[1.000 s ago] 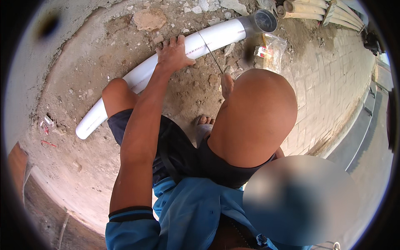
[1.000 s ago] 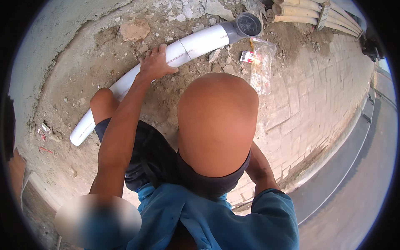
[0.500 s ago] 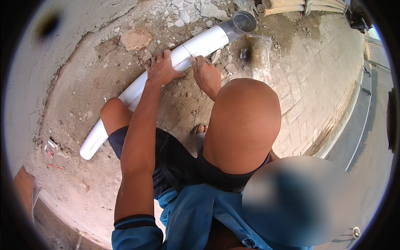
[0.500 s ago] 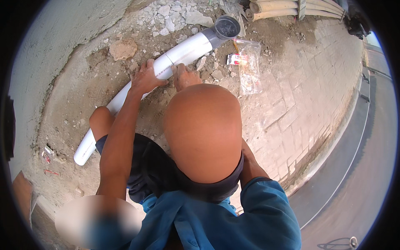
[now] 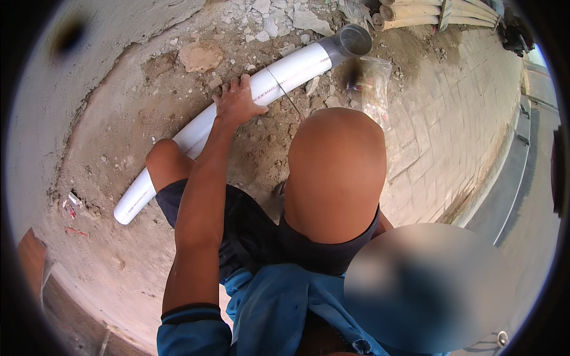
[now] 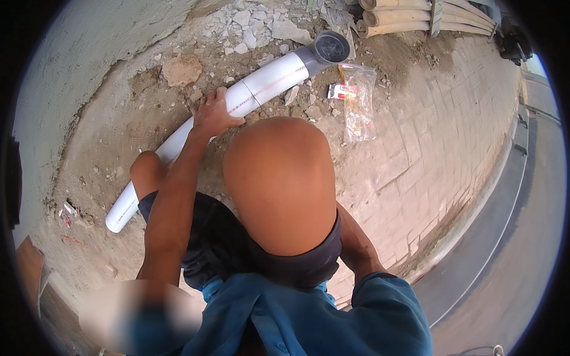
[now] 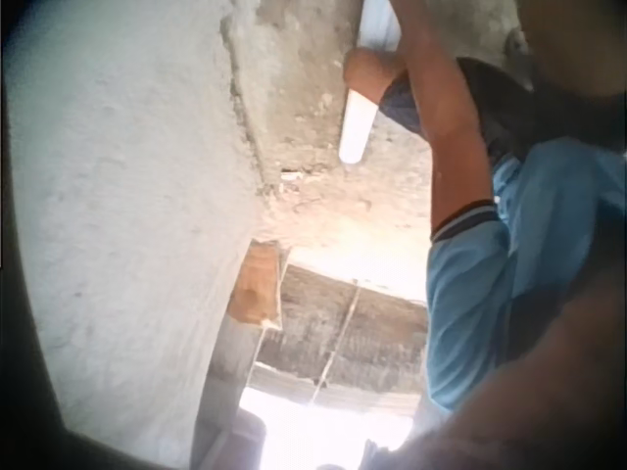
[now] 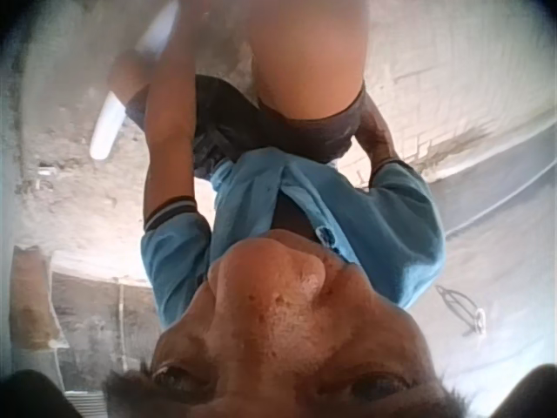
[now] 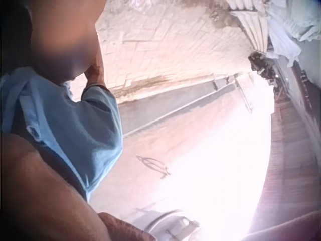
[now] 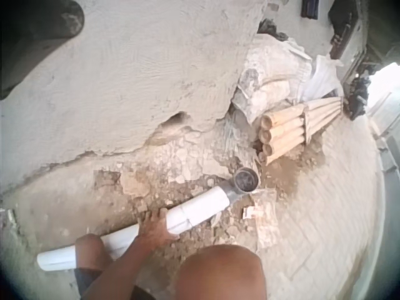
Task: The person holds a grey PVC elbow and a white PVC pipe, fits them together, and then uses a saw to mark a cutting line on the pipe.
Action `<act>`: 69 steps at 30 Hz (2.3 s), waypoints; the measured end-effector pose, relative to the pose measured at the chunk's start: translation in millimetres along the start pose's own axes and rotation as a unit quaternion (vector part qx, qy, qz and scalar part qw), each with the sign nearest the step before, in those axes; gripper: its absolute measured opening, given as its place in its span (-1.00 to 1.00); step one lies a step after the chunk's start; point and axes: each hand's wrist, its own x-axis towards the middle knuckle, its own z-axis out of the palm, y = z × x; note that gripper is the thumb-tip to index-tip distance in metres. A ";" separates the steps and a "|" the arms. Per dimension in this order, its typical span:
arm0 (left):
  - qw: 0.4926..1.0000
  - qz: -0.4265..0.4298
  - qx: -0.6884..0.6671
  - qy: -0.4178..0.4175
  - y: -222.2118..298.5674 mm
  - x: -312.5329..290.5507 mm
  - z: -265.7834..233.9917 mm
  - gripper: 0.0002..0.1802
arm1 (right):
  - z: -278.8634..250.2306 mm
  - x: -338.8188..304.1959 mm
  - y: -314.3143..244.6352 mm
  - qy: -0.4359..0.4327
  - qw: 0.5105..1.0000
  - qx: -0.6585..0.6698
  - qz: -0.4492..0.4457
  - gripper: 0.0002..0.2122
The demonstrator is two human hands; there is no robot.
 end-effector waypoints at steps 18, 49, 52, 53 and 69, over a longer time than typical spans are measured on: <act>1.000 0.001 -0.015 0.002 -1.7 1.5 2.4 0.13 | -25.2 50.1 -21.8 -0.241 0.740 0.529 0.337 -0.69; 1.000 -0.015 0.012 -0.003 5.4 -0.5 -2.2 0.13 | -17.1 6.3 4.8 -0.176 0.727 0.553 0.367 -0.67; 1.000 -0.016 0.013 -0.010 2.2 -0.6 -4.5 0.16 | -10.6 18.2 -11.7 -0.168 0.710 0.578 0.365 -0.66; 1.000 -0.020 0.014 -0.011 -1.2 -4.3 -3.6 0.16 | -4.9 22.3 -18.3 -0.168 0.708 0.589 0.352 -0.66; 1.000 -0.003 0.021 0.002 0.7 -5.2 -4.8 0.04 | -18.9 7.7 -13.2 -0.172 0.722 0.571 0.351 -0.64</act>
